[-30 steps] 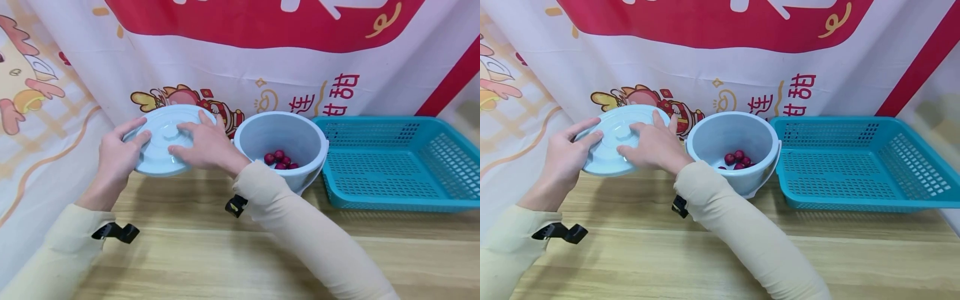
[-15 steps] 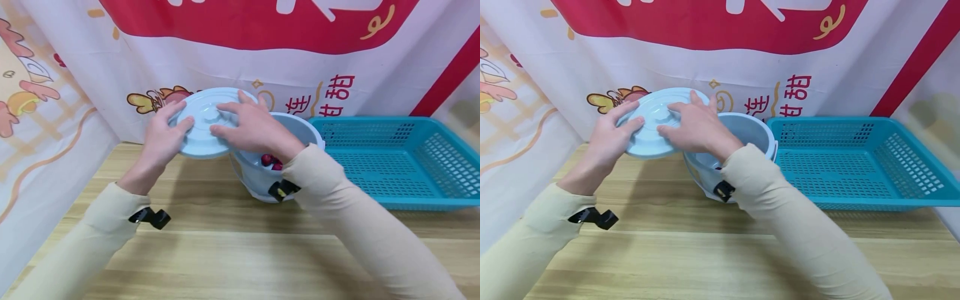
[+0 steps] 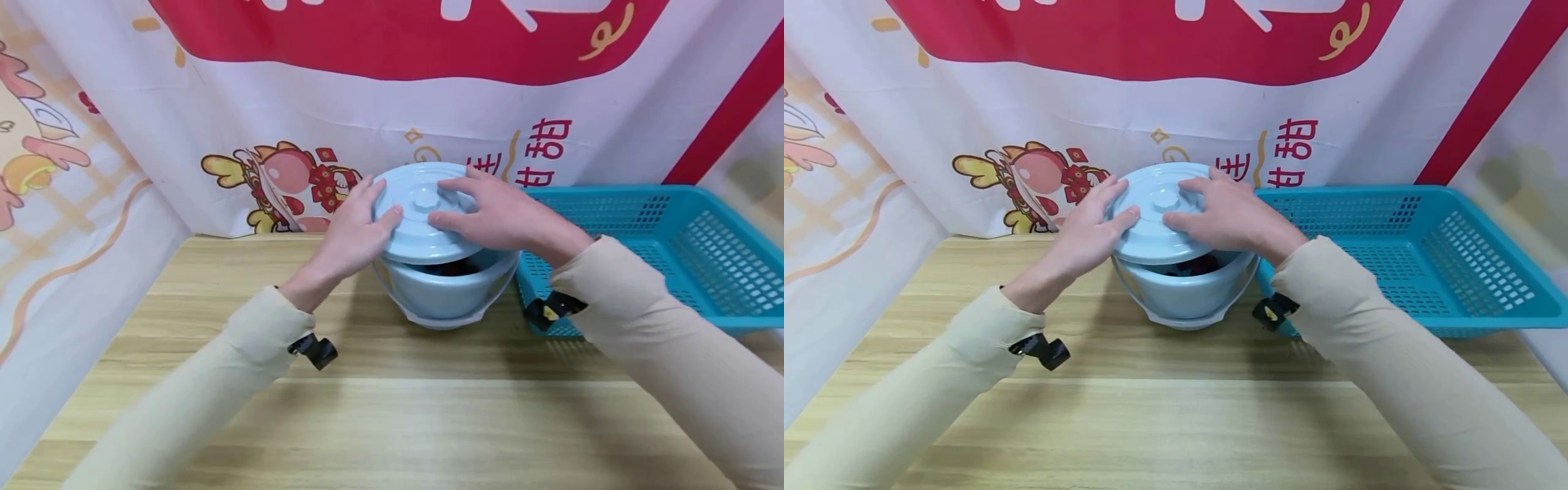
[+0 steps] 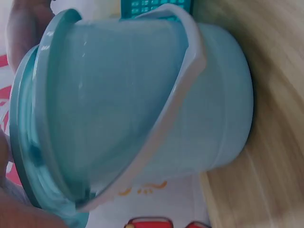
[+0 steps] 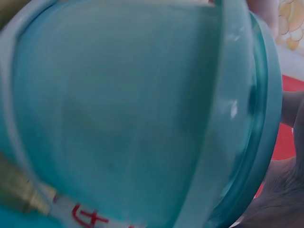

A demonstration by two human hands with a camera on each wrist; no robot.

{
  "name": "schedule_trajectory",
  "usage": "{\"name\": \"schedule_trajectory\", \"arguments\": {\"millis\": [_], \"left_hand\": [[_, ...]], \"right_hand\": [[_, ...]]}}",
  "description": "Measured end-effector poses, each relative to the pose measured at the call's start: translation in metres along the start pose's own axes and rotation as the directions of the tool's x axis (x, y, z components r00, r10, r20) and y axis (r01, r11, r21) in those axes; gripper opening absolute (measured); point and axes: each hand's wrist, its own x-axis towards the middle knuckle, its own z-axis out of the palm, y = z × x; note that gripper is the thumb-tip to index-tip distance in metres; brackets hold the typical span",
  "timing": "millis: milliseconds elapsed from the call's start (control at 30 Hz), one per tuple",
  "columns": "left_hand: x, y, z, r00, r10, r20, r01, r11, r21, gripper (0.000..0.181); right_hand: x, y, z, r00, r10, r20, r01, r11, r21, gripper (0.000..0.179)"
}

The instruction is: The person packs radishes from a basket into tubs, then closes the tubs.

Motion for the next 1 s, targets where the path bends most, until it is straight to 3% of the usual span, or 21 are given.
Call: {"name": "schedule_trajectory", "arguments": {"millis": [100,333,1000], "left_hand": [[0.001,0.004,0.008,1.000,-0.007,0.028,0.006,1.000,0.013,0.071],[-0.002,0.009,0.019,1.000,0.006,0.031,-0.009,0.996,0.085,0.073],[-0.013,0.010,0.030,0.998,0.053,0.035,-0.058,0.987,0.152,0.076]], "right_hand": [[-0.002,0.008,0.000,1.000,0.009,0.003,-0.009,1.000,-0.004,0.083],[-0.006,0.020,0.006,1.000,0.007,0.003,-0.007,1.000,-0.004,0.085],[-0.018,0.029,0.019,0.999,-0.021,-0.036,0.019,0.999,-0.030,0.084]]}}
